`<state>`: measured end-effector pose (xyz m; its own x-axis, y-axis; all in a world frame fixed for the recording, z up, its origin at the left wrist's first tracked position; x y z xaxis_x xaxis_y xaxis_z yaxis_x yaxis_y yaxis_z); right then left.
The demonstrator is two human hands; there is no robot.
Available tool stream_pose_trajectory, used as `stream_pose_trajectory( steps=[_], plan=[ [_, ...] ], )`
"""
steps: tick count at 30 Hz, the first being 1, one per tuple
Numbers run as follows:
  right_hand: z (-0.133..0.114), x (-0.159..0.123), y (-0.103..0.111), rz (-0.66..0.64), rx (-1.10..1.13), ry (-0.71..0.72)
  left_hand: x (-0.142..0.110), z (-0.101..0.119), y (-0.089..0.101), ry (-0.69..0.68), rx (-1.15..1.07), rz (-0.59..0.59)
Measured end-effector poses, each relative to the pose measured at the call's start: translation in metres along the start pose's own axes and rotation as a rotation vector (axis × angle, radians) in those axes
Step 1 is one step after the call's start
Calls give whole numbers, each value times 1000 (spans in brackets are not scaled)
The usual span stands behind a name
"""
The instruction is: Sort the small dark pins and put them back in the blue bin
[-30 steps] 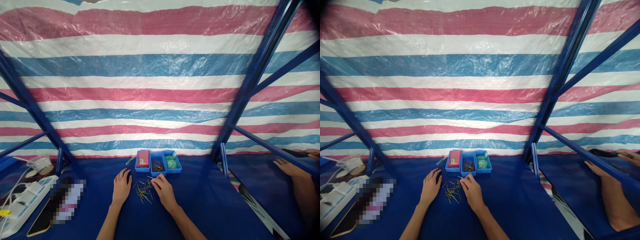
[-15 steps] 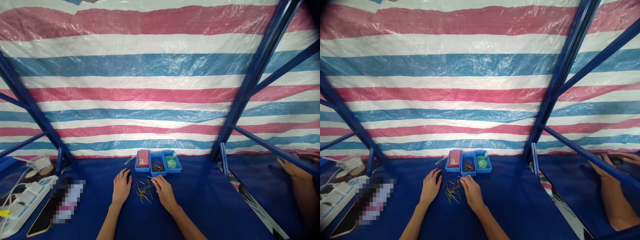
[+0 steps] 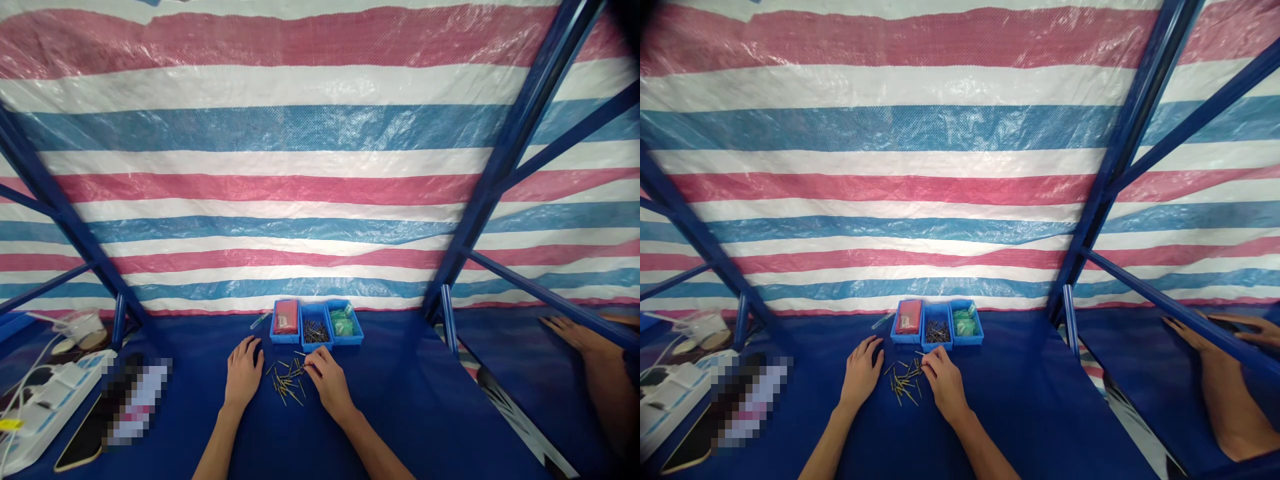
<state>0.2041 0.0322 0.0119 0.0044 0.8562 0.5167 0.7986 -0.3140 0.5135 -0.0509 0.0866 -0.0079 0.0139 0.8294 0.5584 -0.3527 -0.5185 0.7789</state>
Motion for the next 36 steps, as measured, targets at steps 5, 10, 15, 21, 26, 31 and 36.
stream_pose_trajectory(
  steps=[5,10,15,21,26,31,36],
  plan=[
    [-1,0,0,-30,41,7,0,0,0,-1,3,-9],
    [1,-2,-2,-46,136,-25,0,0,0,7,-6,-18],
    [4,-2,-3,-24,108,-20,1,0,1,6,-7,-24],
    [-1,0,0,-18,11,11,0,-1,-1,2,2,-13],
    [-1,1,1,18,-3,2,0,-1,-1,-1,0,-9],
    [-3,1,2,30,9,18,-1,-1,-2,1,-6,-5],
    [-5,0,3,41,4,43,-1,-3,-4,4,-3,-16]
  ],
)
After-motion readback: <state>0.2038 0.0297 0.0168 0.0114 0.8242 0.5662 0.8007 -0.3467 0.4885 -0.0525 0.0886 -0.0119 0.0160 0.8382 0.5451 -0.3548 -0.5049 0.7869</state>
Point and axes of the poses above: each hand's wrist, its own x-axis towards the middle knuckle, its own y-axis out of the back of the hand, z = x × y, the point moved 5 cm from there along x, towards the middle knuckle, and after that the axes turned 6 degrees about z, right-handed, at the moved point
